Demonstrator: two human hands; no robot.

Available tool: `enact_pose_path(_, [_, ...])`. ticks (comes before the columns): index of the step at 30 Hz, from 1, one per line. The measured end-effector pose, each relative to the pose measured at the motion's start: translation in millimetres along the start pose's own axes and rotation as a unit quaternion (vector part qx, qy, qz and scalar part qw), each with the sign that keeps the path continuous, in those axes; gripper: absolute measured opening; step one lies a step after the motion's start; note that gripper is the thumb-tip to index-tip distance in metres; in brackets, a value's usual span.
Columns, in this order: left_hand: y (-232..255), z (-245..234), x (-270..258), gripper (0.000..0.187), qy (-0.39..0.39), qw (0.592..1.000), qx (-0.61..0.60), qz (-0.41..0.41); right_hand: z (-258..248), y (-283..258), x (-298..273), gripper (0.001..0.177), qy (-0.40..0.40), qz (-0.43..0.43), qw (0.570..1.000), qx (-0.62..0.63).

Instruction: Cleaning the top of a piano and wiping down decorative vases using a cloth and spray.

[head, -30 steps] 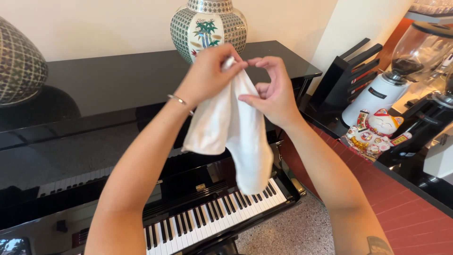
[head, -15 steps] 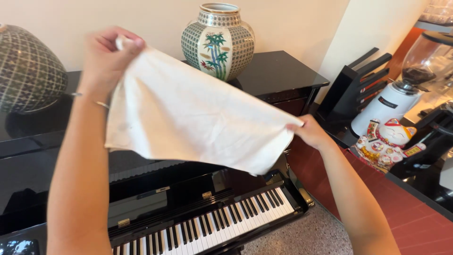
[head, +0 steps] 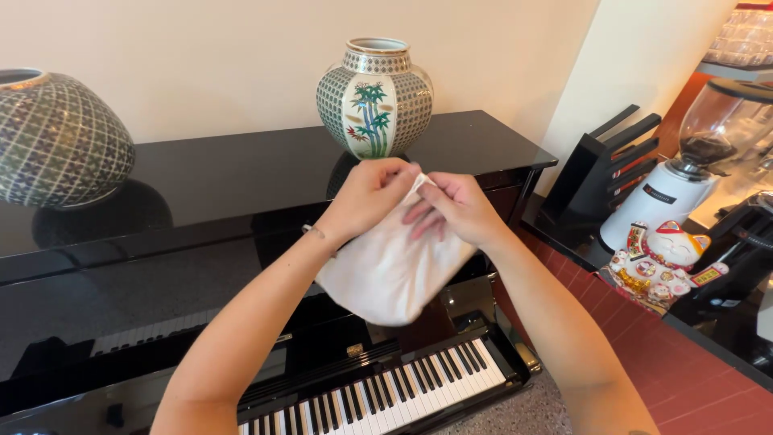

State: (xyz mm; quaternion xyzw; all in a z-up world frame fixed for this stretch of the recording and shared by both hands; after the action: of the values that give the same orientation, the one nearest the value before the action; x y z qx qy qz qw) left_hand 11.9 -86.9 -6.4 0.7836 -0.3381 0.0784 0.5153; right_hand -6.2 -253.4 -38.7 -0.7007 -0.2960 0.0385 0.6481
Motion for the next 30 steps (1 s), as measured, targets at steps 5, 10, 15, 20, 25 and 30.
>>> enact_pose_path(5, [30, 18, -6, 0.044, 0.017, 0.996, 0.002, 0.087, -20, 6, -5, 0.036, 0.245, -0.184, 0.944, -0.12])
enact_pose_path(10, [23, 40, 19, 0.031, 0.049, 0.984, -0.136, 0.107, -50, 53, -31, 0.035, 0.251, -0.352, 0.9, -0.06])
enact_pose_path(15, [37, 99, 37, 0.029, -0.012, 0.997, -0.016, 0.068, -34, 99, -38, 0.075, 0.168, -0.344, 0.924, 0.004])
enact_pose_path(20, [47, 97, 50, 0.042, -0.068, 0.973, -0.047, 0.217, -70, 93, -20, 0.066, 0.405, -0.346, 0.811, 0.241])
enact_pose_path(25, [11, 21, 81, 0.049, 0.096, 0.968, 0.075, 0.221, -104, 63, 2, 0.065, 0.409, -0.394, 0.78, 0.262])
enact_pose_path(30, [-70, -53, 148, 0.055, 0.283, 0.947, 0.145, 0.049, -137, 89, 81, 0.061, 0.45, -0.409, 0.793, 0.044])
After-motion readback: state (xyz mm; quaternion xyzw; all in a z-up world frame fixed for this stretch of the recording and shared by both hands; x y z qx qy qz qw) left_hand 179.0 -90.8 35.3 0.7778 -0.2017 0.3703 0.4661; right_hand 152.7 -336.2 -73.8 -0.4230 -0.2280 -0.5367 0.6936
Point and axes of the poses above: each hand's wrist, its own x-axis towards the middle knuckle, its own z-axis out of the palm, y = z × x, the point moved 4 cm from there along x, towards the middle knuckle, and after that the axes turned 6 degrees about -z, right-handed, at the moved point
